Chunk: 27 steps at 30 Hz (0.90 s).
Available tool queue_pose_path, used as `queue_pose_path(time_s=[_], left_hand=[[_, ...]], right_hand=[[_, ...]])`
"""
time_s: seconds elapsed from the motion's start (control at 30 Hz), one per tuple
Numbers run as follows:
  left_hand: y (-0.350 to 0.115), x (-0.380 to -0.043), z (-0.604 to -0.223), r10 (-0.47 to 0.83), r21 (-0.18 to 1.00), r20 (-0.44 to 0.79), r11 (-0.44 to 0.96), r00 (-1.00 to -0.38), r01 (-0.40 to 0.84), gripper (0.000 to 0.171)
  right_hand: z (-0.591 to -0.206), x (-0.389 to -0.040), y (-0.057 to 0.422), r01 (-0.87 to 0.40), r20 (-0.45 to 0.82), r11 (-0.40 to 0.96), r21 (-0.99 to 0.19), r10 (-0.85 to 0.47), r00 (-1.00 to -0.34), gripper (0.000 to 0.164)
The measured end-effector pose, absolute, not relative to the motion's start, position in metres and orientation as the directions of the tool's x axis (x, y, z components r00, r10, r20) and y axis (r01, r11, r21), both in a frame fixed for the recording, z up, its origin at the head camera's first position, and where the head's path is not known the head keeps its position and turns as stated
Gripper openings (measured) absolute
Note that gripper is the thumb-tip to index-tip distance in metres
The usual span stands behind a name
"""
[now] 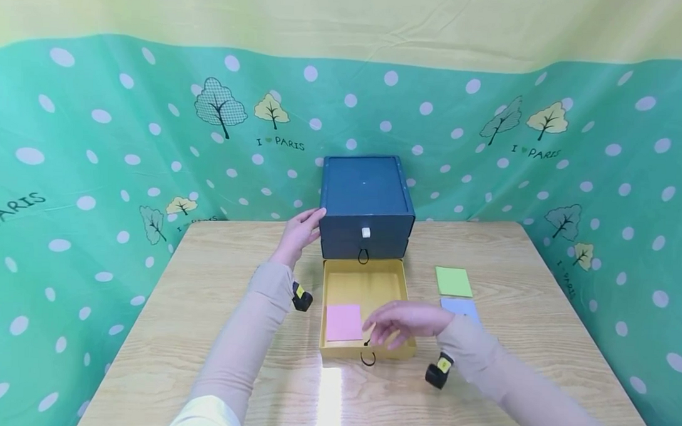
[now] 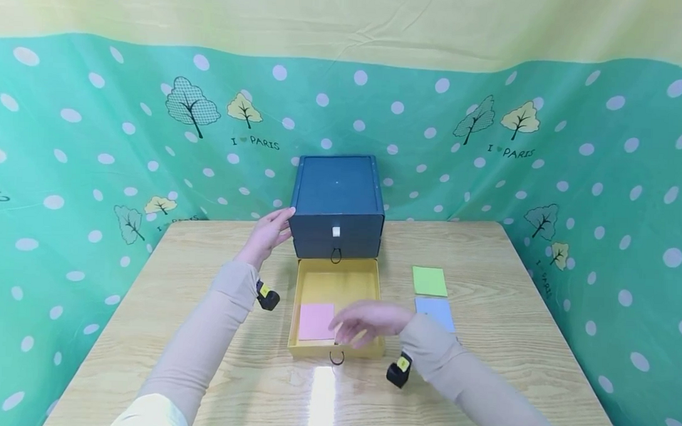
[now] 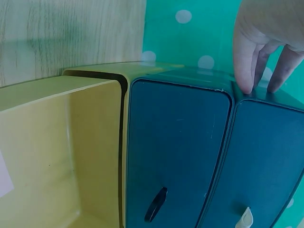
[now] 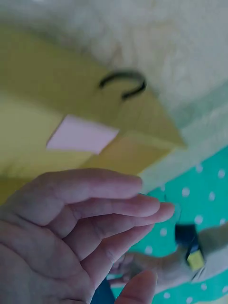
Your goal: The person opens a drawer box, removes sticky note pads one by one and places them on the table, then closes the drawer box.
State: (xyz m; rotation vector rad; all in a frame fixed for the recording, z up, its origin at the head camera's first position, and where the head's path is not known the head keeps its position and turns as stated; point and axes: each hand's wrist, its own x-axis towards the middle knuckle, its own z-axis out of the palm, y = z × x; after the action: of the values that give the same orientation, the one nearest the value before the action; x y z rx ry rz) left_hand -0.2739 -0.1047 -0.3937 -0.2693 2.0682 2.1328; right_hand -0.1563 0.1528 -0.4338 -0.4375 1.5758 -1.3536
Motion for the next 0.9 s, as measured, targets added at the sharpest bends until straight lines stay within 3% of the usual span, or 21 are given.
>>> queue_pose_path(time_s=[0.13, 0.3, 0.9], left_hand=[[-0.104, -0.273, -0.394, -0.007, 0.969, -0.244, -0.03, -0.97, -0.243, 0.061], [-0.104, -0.273, -0.396, -0.004, 0.969, -0.245, -0.028, -0.969, -0.245, 0.061], [-0.105, -0.272, -0.393, -0.013, 0.973, -0.228, -0.026, -0.974, -0.227, 0.062]], right_hand=[[-0.422, -0.175, 0.149, 0.24, -0.413, 0.337, -0.91, -0.729, -0.546, 0.043], [-0.422, -0.192, 0.14, 0.172, -0.408, 0.388, -0.906, -0.686, -0.602, 0.039], [-0.447, -0.226, 0.105, -0.081, -0.446, 0.616, -0.783, -0.648, -0.617, 0.041]])
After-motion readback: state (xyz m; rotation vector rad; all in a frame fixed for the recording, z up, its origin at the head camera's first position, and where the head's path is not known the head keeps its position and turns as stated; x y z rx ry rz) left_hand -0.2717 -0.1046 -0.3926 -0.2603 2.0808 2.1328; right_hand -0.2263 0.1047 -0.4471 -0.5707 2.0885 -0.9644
